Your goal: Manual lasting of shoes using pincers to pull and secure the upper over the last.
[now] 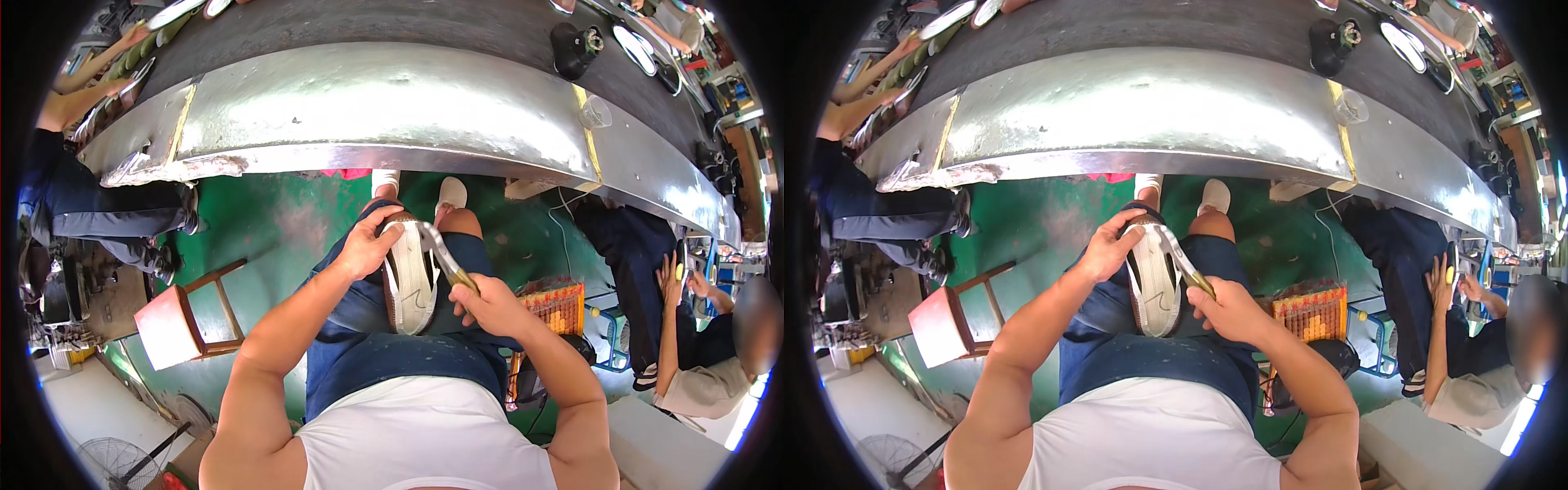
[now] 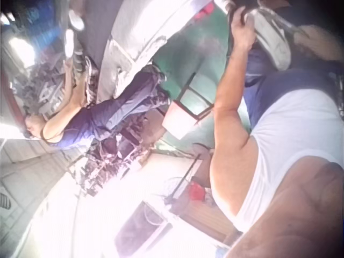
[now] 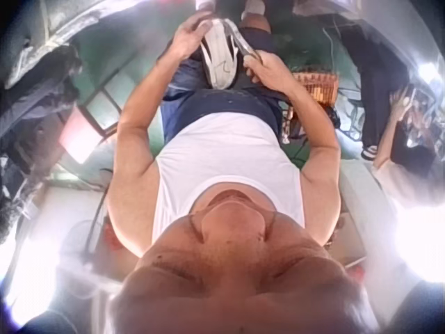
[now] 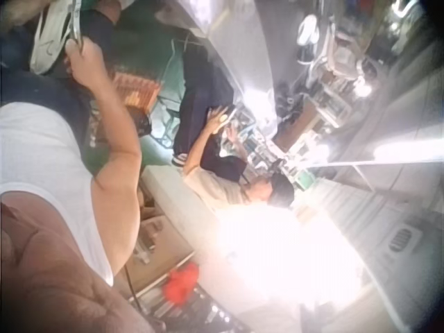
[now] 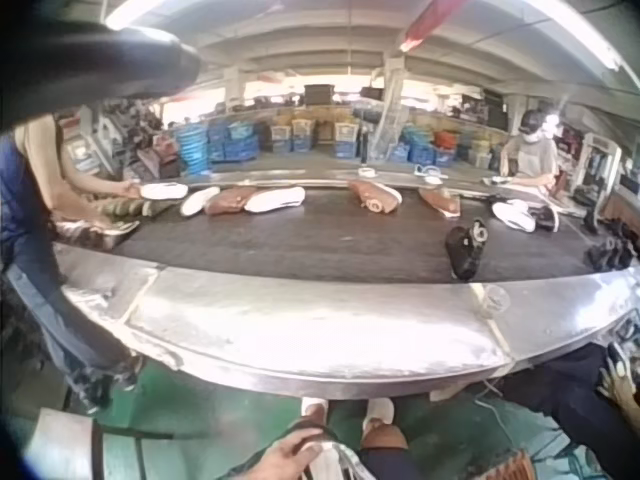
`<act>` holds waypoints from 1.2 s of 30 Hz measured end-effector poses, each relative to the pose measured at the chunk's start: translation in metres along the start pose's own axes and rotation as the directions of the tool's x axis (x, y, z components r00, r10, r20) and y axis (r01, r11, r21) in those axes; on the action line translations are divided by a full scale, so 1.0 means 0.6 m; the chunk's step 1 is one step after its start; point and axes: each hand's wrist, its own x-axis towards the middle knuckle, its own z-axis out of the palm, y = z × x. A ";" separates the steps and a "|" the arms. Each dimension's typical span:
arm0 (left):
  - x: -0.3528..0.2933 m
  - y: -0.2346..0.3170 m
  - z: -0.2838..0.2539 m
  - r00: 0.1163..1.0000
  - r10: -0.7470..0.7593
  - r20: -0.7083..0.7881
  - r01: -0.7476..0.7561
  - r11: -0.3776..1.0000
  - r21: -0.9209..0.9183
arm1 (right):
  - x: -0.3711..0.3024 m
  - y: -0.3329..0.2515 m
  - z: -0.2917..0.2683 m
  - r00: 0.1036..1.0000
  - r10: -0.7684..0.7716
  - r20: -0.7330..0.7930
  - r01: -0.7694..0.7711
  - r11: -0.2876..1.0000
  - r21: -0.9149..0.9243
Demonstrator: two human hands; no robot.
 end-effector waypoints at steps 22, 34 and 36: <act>-0.099 -0.048 0.076 0.983 -0.142 -0.117 0.154 0.982 0.108 | 0.083 0.120 0.075 0.967 0.060 -0.248 0.014 0.957 0.288; -0.096 -0.040 0.062 0.894 -0.242 0.378 0.261 0.965 -0.001 | 0.032 0.150 0.014 0.955 -0.066 -0.289 0.053 0.997 -0.053; -0.104 -0.092 0.061 0.905 -0.309 0.291 0.261 0.946 0.191 | -0.010 0.133 -0.003 0.950 0.043 -0.310 -0.065 0.996 -0.060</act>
